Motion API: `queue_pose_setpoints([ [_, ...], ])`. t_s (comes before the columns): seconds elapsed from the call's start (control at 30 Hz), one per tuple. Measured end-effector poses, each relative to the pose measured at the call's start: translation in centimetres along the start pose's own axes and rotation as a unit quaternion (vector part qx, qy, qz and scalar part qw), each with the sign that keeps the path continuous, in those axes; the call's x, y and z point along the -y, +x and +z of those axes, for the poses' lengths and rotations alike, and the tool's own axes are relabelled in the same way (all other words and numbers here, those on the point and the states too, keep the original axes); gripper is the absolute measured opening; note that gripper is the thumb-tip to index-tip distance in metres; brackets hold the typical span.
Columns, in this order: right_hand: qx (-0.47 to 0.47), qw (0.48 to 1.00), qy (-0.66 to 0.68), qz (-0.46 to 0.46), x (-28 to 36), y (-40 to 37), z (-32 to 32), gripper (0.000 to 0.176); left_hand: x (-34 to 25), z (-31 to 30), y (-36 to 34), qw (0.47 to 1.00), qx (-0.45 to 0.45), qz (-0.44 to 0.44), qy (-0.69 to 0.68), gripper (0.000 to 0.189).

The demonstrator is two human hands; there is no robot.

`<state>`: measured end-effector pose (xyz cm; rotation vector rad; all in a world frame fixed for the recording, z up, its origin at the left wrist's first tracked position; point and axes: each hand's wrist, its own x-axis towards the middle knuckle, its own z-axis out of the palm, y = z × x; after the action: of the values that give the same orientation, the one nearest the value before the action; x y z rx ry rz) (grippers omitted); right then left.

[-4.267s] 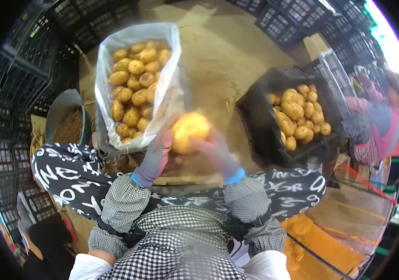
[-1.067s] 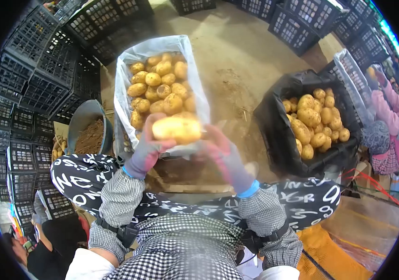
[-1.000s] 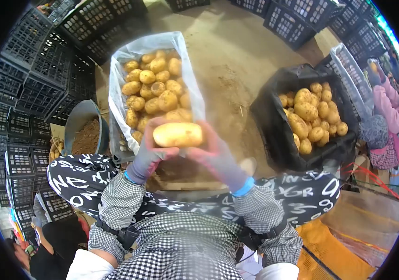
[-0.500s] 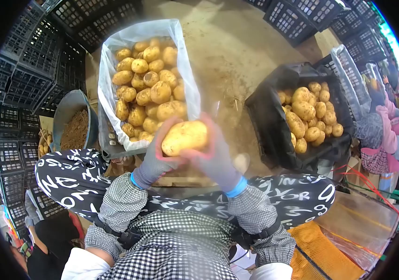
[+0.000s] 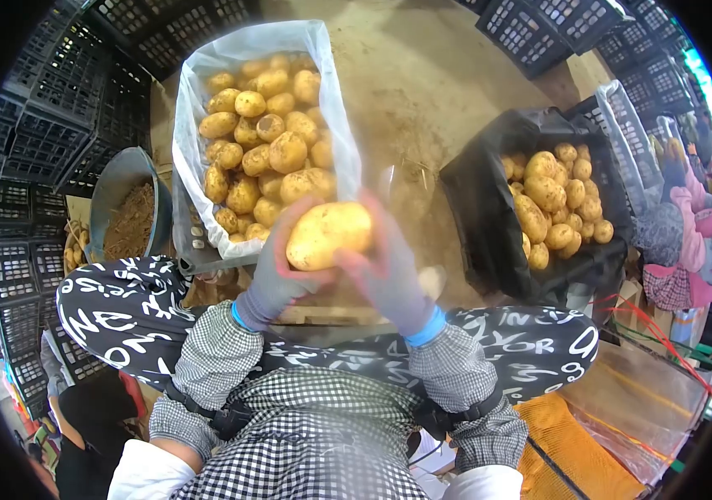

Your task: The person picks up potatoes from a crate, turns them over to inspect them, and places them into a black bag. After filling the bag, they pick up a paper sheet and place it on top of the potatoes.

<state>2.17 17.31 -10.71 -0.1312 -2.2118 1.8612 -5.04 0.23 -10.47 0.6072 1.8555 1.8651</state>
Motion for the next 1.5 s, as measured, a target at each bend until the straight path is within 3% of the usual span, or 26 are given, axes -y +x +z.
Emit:
queue_pose_setpoints([
  [0.03, -0.003, 0.999, -0.032, -0.009, 0.1, 0.1, 0.0, 0.065, -0.3, 0.0, 0.1, 0.999, 0.007, -0.019, -0.043, 0.089],
  [0.1, -0.038, 0.978, 0.116, 0.169, 1.9, 0.6, -0.6, 0.061, -1.0, 0.2, -0.2, 0.988, 0.014, -0.074, -0.133, 0.086],
  [0.17, -0.061, 0.962, 0.158, 0.216, 2.2, 0.6, -0.7, 0.059, -1.6, 0.3, -0.6, 0.963, 0.016, -0.145, -0.226, 0.082],
  [0.33, -0.089, 0.995, -0.046, -0.018, 0.6, -0.2, 0.6, 0.055, -1.2, 0.6, -0.5, 0.949, 0.016, -0.173, -0.263, 0.073],
  [0.43, -0.12, 0.975, -0.187, -0.003, -0.2, -0.4, 1.4, 0.043, 0.0, 0.5, -0.8, 0.93, 0.031, -0.189, -0.315, 0.067],
  [0.5, -0.09, 0.985, -0.147, 0.032, -1.0, -0.2, -0.1, 0.044, 0.4, 0.3, -0.8, 0.909, 0.048, -0.211, -0.355, 0.063],
  [0.53, -0.103, 0.989, 0.011, 0.107, -1.0, -0.1, -0.5, 0.045, 0.5, 0.1, -0.8, 0.897, 0.058, -0.226, -0.375, 0.062],
  [0.57, -0.141, 0.96, 0.167, 0.176, -0.9, 0.0, -0.9, 0.046, 0.5, 0.0, -0.8, 0.885, 0.067, -0.24, -0.393, 0.06],
  [0.67, -0.122, 0.968, 0.122, 0.183, -0.8, 0.1, -1.2, 0.047, 1.5, 0.1, -0.8, 0.872, 0.066, -0.255, -0.412, 0.058],
  [0.77, -0.085, 0.95, 0.202, 0.224, -0.7, -0.1, -1.3, 0.049, 1.5, -0.1, -0.9, 0.84, 0.074, -0.246, -0.479, 0.059],
  [0.87, -0.021, 0.914, 0.272, 0.299, 1.0, 0.6, -1.4, 0.055, -0.1, 0.1, -0.6, 0.876, 0.074, -0.192, -0.436, 0.063],
  [1.0, 0.039, 0.986, 0.076, 0.141, 1.1, 0.0, -1.7, 0.055, 0.9, -0.6, -0.8, 0.867, 0.097, -0.184, -0.452, 0.069],
  [1.1, 0.054, 0.994, -0.092, 0.034, 0.5, 0.3, -2.5, 0.055, 1.0, -0.9, -0.8, 0.845, 0.109, -0.191, -0.488, 0.072],
  [1.17, 0.049, 0.995, -0.064, 0.058, 2.3, 0.4, -2.5, 0.054, 0.7, -0.8, -0.7, 0.84, 0.106, -0.196, -0.494, 0.075],
  [1.27, 0.004, 0.993, 0.052, 0.107, 1.4, -0.4, -0.7, 0.053, 1.0, -0.5, -0.7, 0.886, 0.101, -0.184, -0.413, 0.077],
  [1.43, 0.004, 0.96, 0.179, 0.213, 1.8, -0.1, -2.2, 0.051, 1.0, -0.4, -1.0, 0.868, 0.1, -0.208, -0.439, 0.08],
  [1.5, -0.004, 0.961, 0.192, 0.201, 2.0, -0.2, -2.0, 0.052, 1.1, -0.1, -0.8, 0.863, 0.106, -0.205, -0.448, 0.08],
])
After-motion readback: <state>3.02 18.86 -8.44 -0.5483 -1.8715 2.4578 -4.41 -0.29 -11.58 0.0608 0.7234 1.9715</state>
